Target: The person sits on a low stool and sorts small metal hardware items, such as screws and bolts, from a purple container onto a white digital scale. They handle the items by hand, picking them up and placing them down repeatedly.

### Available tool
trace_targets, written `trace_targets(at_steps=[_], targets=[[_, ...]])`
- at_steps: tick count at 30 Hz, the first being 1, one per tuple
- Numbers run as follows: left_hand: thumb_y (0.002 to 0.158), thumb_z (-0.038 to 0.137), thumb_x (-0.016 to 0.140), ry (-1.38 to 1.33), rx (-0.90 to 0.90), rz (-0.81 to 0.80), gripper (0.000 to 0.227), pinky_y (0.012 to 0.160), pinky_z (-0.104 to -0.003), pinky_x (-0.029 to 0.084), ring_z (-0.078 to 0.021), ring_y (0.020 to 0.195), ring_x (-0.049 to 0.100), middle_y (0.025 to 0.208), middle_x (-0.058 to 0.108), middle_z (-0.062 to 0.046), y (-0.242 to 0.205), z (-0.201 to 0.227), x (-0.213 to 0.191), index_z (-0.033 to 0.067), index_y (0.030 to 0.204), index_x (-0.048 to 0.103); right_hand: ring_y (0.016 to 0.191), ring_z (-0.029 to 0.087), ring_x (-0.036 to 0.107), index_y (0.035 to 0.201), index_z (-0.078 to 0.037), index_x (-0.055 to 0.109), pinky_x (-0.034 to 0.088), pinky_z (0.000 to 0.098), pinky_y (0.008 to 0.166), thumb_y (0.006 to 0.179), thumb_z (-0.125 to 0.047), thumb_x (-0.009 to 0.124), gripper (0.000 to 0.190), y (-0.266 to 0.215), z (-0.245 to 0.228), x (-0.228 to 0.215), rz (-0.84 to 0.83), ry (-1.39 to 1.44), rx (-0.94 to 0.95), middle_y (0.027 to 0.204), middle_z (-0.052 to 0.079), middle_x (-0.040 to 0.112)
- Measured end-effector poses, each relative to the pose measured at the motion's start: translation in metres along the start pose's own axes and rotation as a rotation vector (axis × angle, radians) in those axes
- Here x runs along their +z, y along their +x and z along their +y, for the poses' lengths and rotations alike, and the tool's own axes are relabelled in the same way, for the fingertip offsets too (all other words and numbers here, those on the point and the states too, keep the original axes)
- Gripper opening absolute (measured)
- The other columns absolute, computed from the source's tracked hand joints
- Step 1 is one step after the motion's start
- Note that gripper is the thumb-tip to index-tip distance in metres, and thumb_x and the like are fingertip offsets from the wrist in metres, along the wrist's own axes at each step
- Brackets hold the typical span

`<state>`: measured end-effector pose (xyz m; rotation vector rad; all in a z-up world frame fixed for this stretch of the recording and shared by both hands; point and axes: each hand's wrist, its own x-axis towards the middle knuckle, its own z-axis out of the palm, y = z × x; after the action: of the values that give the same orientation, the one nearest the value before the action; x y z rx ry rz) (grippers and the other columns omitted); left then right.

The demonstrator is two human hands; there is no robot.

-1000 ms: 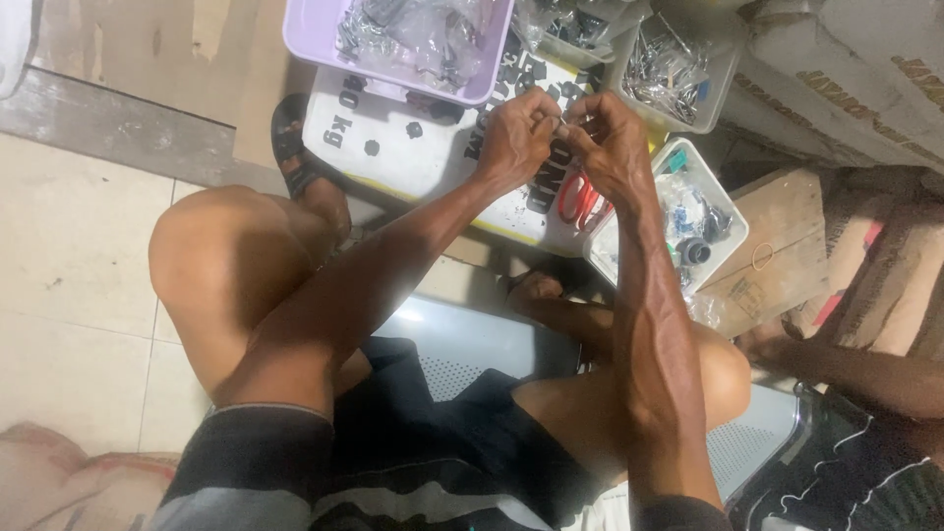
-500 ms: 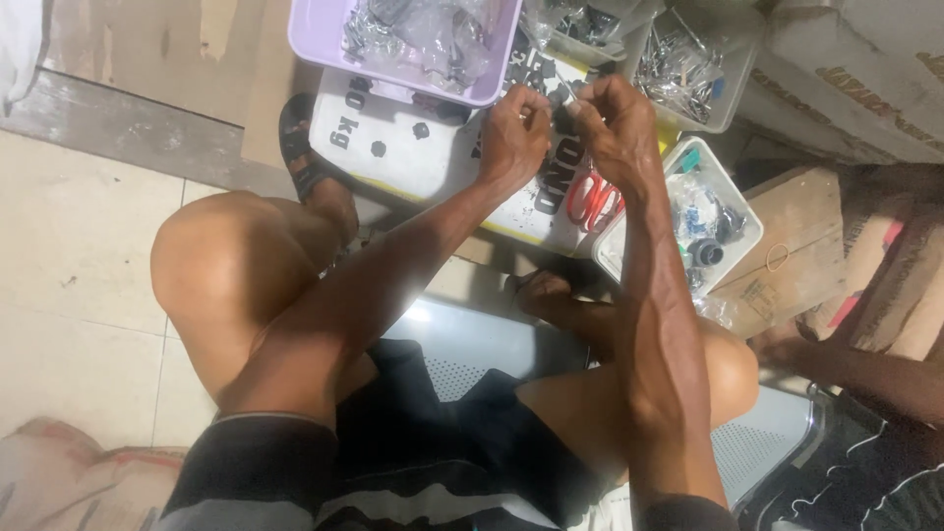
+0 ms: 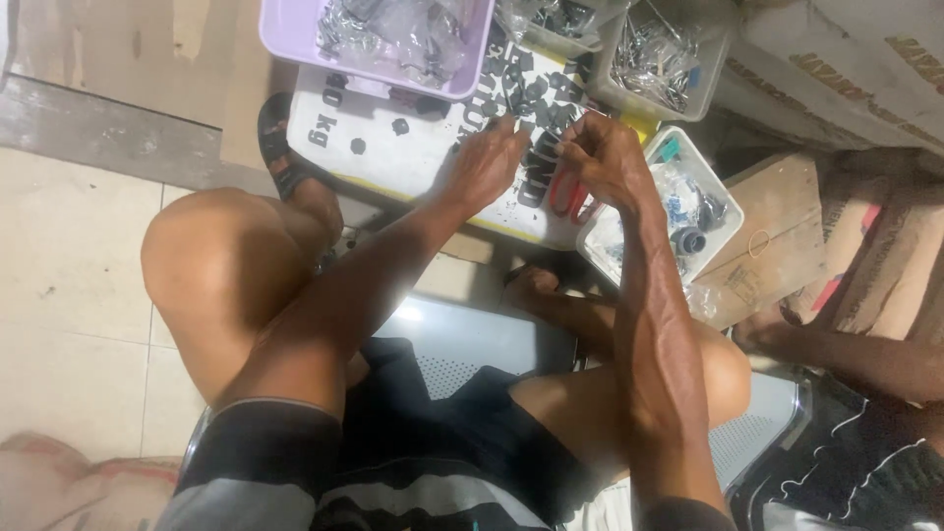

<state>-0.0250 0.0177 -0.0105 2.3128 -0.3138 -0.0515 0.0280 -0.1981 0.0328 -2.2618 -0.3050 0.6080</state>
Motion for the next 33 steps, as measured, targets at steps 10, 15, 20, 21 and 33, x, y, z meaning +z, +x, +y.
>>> trace_targets(at_steps=[10,15,20,21,33], targets=[[0.096,-0.002,0.050,0.131,0.095,-0.062,0.014,0.065,-0.054,0.058,-0.0445,0.074,0.073,0.104,0.060,-0.019,0.013,-0.028,0.058,-0.0002,0.105,0.060,0.073,0.021,0.066,0.099,-0.010,0.070,0.050,0.0355,0.068,0.095,-0.011,0.071,0.004,-0.008,-0.020,-0.005,0.035,0.018,-0.006,0.076,0.009,0.067],[0.101,0.005,0.039,0.065,0.137,-0.102,0.024,0.064,-0.059,0.056,-0.0493,0.070,0.070,0.102,0.059,-0.021,0.014,-0.017,0.037,0.0027,0.101,0.062,0.071,0.026,0.065,0.100,-0.009,0.071,0.050,0.0366,0.068,0.094,-0.013,0.070,0.007,-0.011,-0.013,-0.010,0.055,0.013,-0.039,0.074,0.011,0.066],[0.099,0.003,0.045,0.160,0.153,-0.097,0.016,0.062,-0.056,0.056,-0.0472,0.072,0.071,0.100,0.060,-0.018,0.018,-0.024,0.053,0.0035,0.101,0.061,0.069,0.028,0.065,0.098,-0.007,0.072,0.049,0.0397,0.067,0.092,-0.014,0.073,0.010,-0.011,-0.014,-0.006,0.083,-0.008,-0.087,0.072,0.014,0.066],[0.098,0.003,0.046,0.182,0.151,-0.095,0.016,0.061,-0.056,0.056,-0.0473,0.072,0.071,0.098,0.060,-0.018,0.019,-0.032,0.064,0.0027,0.099,0.061,0.069,0.029,0.065,0.098,-0.007,0.073,0.050,0.0398,0.066,0.091,-0.015,0.074,0.011,-0.013,-0.015,-0.005,0.082,-0.010,-0.089,0.072,0.014,0.067],[0.075,0.000,0.059,-0.308,-0.138,0.208,0.013,0.050,-0.051,0.048,-0.0503,0.063,0.064,0.066,0.055,-0.020,0.024,-0.008,0.069,0.0040,0.069,0.049,0.070,0.022,0.067,0.097,-0.013,0.073,0.051,0.0364,0.068,0.092,-0.018,0.074,0.008,-0.025,-0.007,-0.017,0.121,0.071,-0.032,0.073,0.007,0.067]])
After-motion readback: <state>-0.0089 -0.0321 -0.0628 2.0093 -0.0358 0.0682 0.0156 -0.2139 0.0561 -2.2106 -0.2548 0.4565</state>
